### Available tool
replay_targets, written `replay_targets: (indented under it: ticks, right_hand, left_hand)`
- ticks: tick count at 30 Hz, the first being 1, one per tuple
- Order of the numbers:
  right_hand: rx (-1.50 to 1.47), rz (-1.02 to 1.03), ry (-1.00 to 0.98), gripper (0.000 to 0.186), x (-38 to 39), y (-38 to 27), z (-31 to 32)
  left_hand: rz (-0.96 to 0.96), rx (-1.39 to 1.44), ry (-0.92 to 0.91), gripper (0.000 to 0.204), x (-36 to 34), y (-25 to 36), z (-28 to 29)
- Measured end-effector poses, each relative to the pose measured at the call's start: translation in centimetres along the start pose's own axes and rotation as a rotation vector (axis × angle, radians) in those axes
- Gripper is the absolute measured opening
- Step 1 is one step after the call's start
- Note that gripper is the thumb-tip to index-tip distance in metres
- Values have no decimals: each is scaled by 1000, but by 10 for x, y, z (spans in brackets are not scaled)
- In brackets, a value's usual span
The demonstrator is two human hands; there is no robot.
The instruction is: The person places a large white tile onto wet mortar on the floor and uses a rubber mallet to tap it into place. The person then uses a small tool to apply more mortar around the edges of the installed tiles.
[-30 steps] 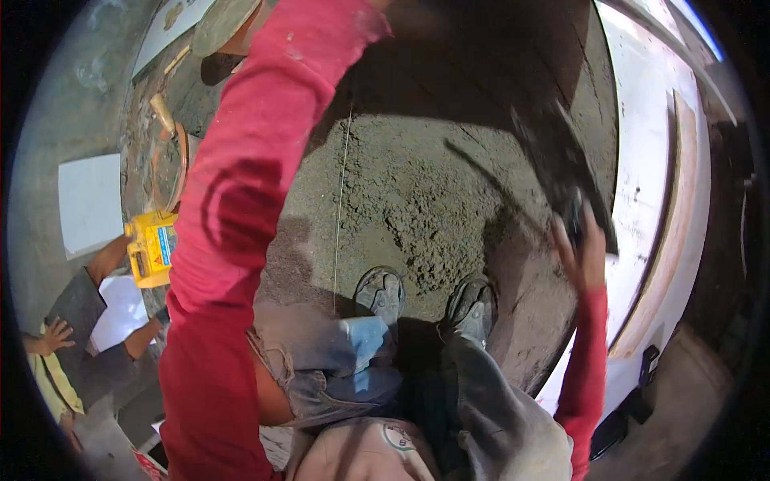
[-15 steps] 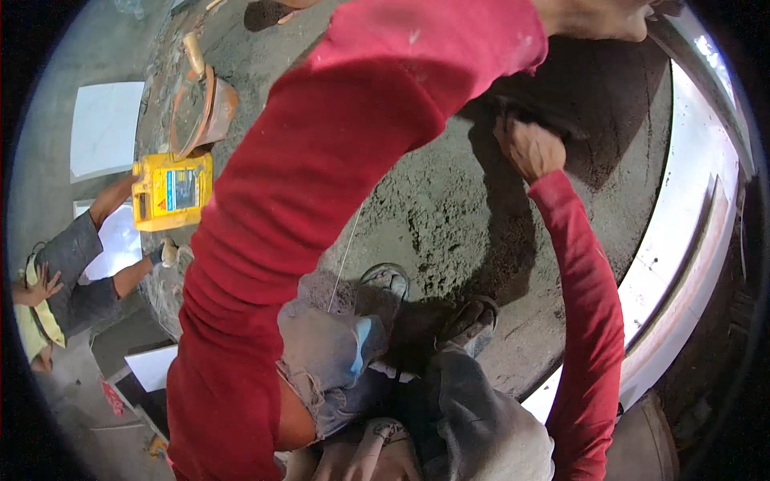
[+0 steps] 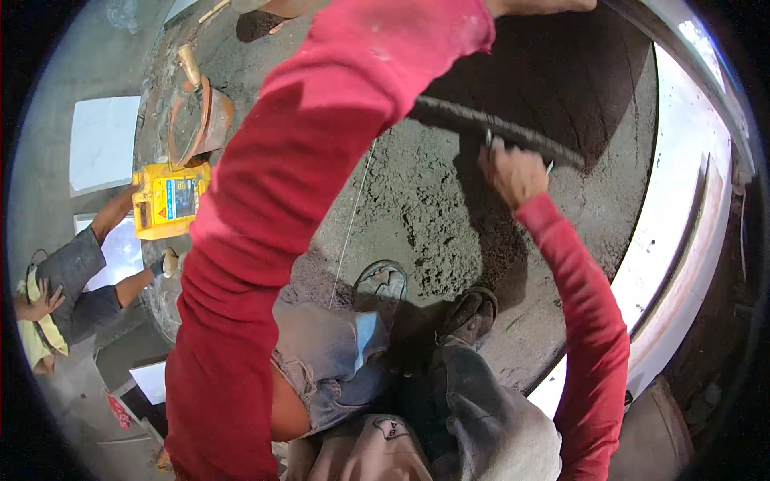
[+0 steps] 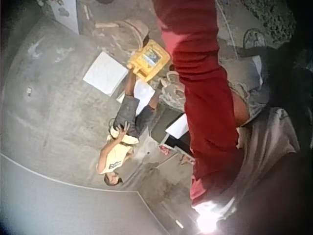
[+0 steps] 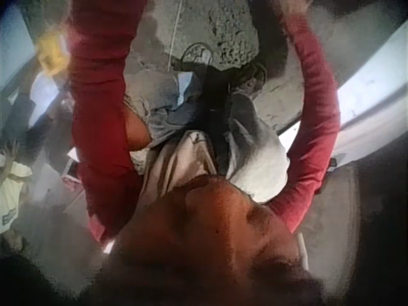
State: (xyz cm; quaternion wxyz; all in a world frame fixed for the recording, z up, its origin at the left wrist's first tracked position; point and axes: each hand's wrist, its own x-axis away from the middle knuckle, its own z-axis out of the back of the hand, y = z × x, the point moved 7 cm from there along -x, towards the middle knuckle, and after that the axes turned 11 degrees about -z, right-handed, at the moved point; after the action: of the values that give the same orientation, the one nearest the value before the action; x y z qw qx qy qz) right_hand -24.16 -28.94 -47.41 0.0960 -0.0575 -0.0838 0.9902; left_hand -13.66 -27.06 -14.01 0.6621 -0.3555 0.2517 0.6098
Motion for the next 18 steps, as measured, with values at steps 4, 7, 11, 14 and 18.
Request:
replay_targets:
  ticks: [4, 7, 11, 14, 18]
  right_hand:
    - [30, 43, -53, 31, 22, 0, 24]
    - [10, -115, -4, 32, -13, 21, 26]
    - [35, -7, -26, 34, -8, -17, -6]
    - [-17, 119, -179, 32, 16, -42, 17]
    - [-1, -80, 3, 33, -24, -11, 7]
  left_hand:
    - [43, -119, -101, 8, -3, 0, -8]
    - [12, -38, -11, 7, -4, 3, -8]
    - [-21, 15, 40, 6, 3, -2, -2]
    - [58, -35, -45, 5, 2, 0, -3]
    - [35, -28, -49, 5, -8, 4, -7]
